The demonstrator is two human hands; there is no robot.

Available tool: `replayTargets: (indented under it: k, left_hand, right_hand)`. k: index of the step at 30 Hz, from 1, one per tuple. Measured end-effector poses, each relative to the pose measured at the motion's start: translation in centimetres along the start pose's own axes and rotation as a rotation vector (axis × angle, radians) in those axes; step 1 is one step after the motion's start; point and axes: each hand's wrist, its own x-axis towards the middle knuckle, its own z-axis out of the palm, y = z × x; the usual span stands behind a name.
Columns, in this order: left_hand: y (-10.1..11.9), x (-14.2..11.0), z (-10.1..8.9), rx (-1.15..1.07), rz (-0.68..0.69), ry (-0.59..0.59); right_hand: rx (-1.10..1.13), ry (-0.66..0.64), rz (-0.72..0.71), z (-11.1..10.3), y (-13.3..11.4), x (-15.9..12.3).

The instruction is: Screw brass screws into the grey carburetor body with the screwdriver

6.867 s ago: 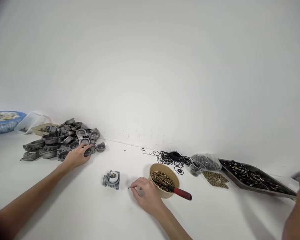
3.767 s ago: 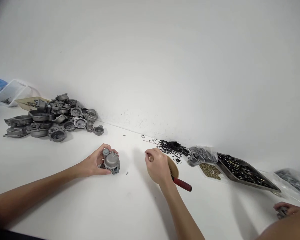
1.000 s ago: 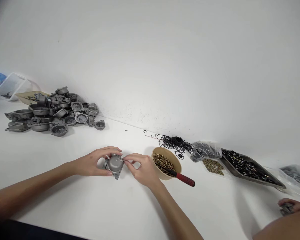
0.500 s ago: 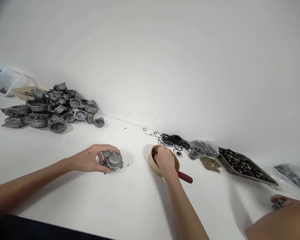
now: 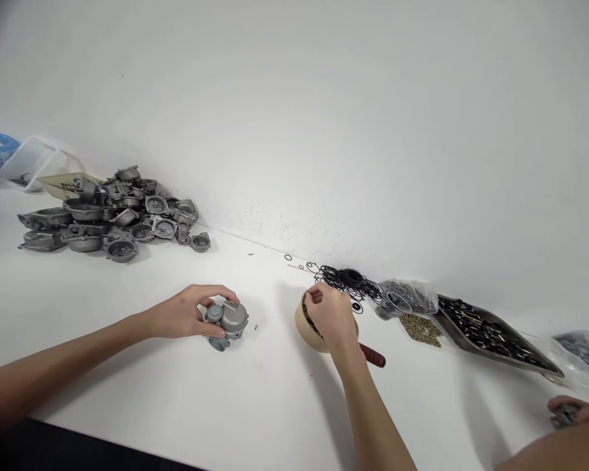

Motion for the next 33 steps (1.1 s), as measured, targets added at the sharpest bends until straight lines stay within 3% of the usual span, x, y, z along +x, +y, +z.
replayTargets:
  k: [2, 6, 10, 23, 28, 30, 33]
  left_hand:
    - [0.0, 0.0, 0.4, 0.044, 0.005, 0.038]
    - [-0.2, -0.2, 0.9, 0.128, 0.028, 0.063]
    - [-0.3, -0.3, 0.8, 0.114, 0.054, 0.047]
    - [-0.2, 0.0, 0.5, 0.064, 0.067, 0.033]
    - [-0.3, -0.1, 0.4, 0.144, 0.047, 0.016]
    - [-0.2, -0.2, 0.4, 0.225, 0.041, 0.021]
    - [-0.1, -0.3, 0.7, 0.334, 0.076, 0.051]
  right_hand:
    - [0.139, 0.026, -0.187, -0.5, -1.4, -1.1]
    - [0.403, -0.087, -0.548, -0.1, -4.3, -3.7]
    - [0.526, -0.137, -0.68, 1.5, -6.0, -5.2]
    - [0.538, -0.17, -0.737, 2.5, -6.5, -5.4]
    - [0.388, -0.202, -0.792, 0.1, -5.6, -4.7]
    - [0.261, -0.114, -0.677, -2.1, -3.4, -4.2]
    - [-0.044, -0.026, -0.347, -5.2, 1.7, -3.7]
